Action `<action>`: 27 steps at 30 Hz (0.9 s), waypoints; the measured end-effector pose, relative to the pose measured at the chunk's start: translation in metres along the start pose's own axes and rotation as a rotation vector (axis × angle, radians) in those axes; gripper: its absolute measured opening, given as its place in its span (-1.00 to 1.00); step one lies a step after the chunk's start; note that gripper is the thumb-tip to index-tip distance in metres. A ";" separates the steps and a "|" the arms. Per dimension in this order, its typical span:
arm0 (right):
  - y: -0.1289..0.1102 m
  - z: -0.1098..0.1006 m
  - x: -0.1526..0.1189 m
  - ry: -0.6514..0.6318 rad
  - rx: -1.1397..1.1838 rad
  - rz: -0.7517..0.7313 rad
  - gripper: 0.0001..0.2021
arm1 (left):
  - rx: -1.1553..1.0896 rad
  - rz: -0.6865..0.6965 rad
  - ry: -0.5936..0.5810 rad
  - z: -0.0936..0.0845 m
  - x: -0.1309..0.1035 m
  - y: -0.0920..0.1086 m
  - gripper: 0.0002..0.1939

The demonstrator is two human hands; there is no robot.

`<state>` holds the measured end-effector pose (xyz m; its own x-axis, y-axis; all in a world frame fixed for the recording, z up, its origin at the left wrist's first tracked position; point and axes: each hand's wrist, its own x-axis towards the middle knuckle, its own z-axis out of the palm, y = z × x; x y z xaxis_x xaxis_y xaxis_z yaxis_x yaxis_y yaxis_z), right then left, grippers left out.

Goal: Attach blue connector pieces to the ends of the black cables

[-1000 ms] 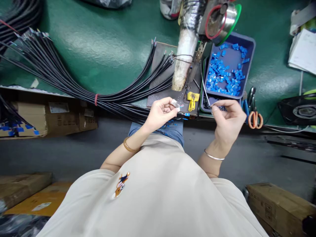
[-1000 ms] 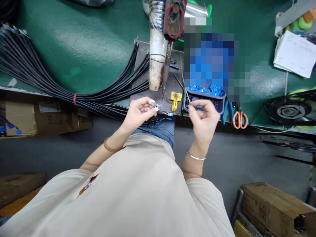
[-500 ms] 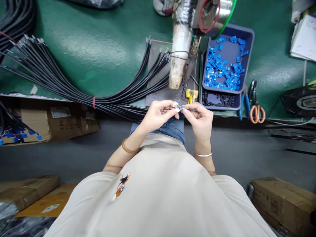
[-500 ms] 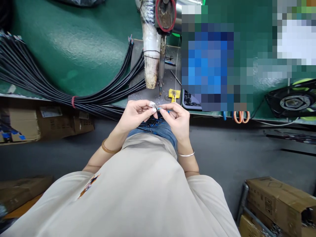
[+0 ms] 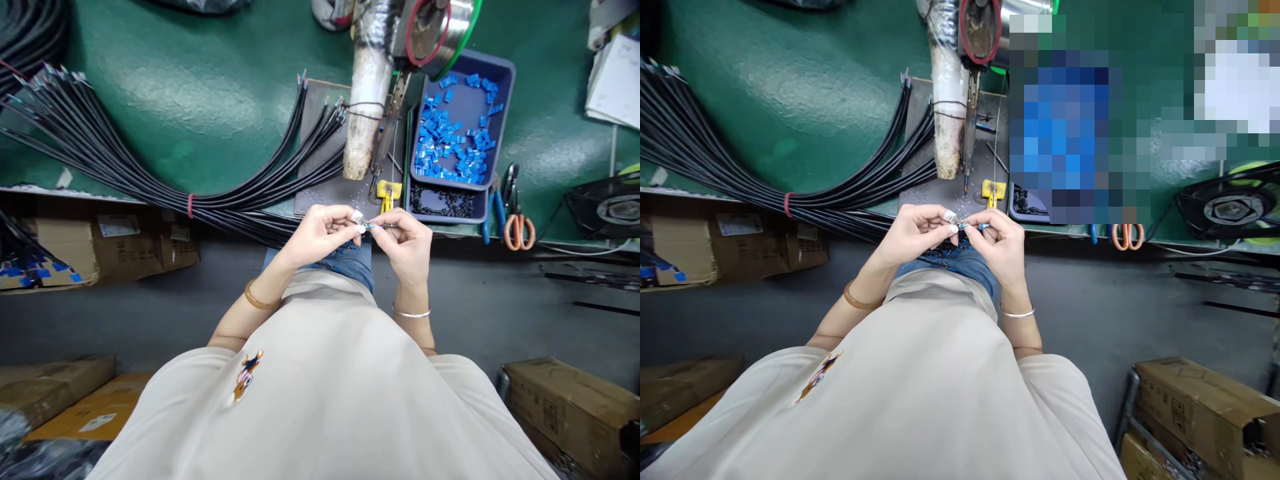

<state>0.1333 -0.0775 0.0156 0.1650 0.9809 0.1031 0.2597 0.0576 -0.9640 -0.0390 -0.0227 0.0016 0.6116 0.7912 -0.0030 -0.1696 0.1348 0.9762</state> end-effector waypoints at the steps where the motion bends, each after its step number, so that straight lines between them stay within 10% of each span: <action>1: 0.001 -0.001 0.000 -0.017 0.008 0.010 -0.94 | 0.003 -0.001 -0.003 0.000 0.000 0.000 -0.79; 10: 0.014 0.008 0.004 -0.079 0.258 0.117 -0.81 | -0.019 0.045 0.064 0.003 -0.001 -0.001 -0.76; 19: 0.013 0.023 -0.004 0.140 -0.439 -0.435 -0.92 | -0.209 -0.049 0.166 0.003 -0.001 -0.005 -0.64; 27: 0.007 0.010 -0.004 0.234 -0.100 -0.111 -0.90 | -0.269 -0.135 0.027 -0.008 0.006 -0.004 -0.74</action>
<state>0.1245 -0.0791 0.0055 0.3424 0.8994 0.2716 0.3794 0.1321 -0.9157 -0.0409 -0.0142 -0.0038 0.6223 0.7705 -0.1385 -0.2887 0.3903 0.8742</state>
